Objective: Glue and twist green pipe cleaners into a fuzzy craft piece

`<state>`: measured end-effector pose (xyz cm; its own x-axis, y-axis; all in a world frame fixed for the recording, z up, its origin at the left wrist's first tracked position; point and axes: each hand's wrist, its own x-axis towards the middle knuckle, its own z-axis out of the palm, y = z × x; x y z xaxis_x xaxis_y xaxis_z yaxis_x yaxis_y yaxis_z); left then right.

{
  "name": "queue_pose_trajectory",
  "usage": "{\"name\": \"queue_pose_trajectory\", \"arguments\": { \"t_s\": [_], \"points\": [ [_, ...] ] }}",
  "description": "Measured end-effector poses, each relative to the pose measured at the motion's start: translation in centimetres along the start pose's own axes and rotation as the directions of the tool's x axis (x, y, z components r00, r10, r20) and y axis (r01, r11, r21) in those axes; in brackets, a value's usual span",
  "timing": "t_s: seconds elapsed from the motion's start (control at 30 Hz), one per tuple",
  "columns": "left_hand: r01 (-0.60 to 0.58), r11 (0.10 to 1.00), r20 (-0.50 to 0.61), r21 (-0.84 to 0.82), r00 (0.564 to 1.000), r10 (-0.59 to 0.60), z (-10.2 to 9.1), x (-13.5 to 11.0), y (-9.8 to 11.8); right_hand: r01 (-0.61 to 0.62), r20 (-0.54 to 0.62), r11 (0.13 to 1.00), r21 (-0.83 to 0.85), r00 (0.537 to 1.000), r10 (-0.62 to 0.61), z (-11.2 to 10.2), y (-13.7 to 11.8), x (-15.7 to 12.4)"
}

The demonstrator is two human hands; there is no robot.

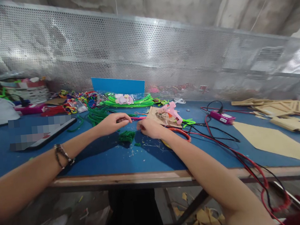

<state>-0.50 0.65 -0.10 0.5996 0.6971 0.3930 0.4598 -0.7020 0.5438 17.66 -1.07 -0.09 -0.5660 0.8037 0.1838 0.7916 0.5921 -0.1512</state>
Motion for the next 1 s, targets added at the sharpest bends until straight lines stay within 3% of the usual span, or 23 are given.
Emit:
{"name": "queue_pose_trajectory", "arguments": {
  "t_s": [0.17,0.27,0.37,0.53,0.63,0.8,1.0],
  "points": [
    [0.005,1.0,0.017,-0.006,1.0,-0.005,0.0,0.0,0.0,0.054,-0.154,0.976,0.209,0.988,-0.021,-0.1,0.0,0.2],
    [-0.051,0.997,0.103,-0.06,0.993,0.057,-0.3,-0.1,0.0,0.079,-0.228,0.923,0.375,0.974,0.009,-0.4,-0.1,0.2],
    [-0.117,0.993,0.241,-0.009,0.964,0.116,-0.6,-0.3,-0.1,0.051,-0.229,0.853,0.519,0.97,0.081,-0.7,-0.4,0.2],
    [-0.207,0.964,0.381,0.166,0.915,0.131,-0.4,-0.5,-0.2,0.001,-0.17,0.719,0.695,0.972,0.163,-1.3,-1.0,-0.3],
    [-0.199,0.966,0.427,0.167,0.898,0.111,-0.2,-0.4,-0.3,0.029,-0.156,0.711,0.703,0.981,0.114,-1.5,-1.4,-0.4],
    [-0.113,0.994,0.377,-0.005,0.92,0.106,-0.2,-0.1,-0.5,0.108,-0.168,0.725,0.68,0.986,0.01,-0.8,-1.6,-0.3],
    [-0.107,0.991,0.376,-0.082,0.917,0.13,0.2,0.1,-1.0,0.228,-0.304,0.895,0.382,0.946,-0.112,-0.2,-2.2,-0.1]
  ]
}}
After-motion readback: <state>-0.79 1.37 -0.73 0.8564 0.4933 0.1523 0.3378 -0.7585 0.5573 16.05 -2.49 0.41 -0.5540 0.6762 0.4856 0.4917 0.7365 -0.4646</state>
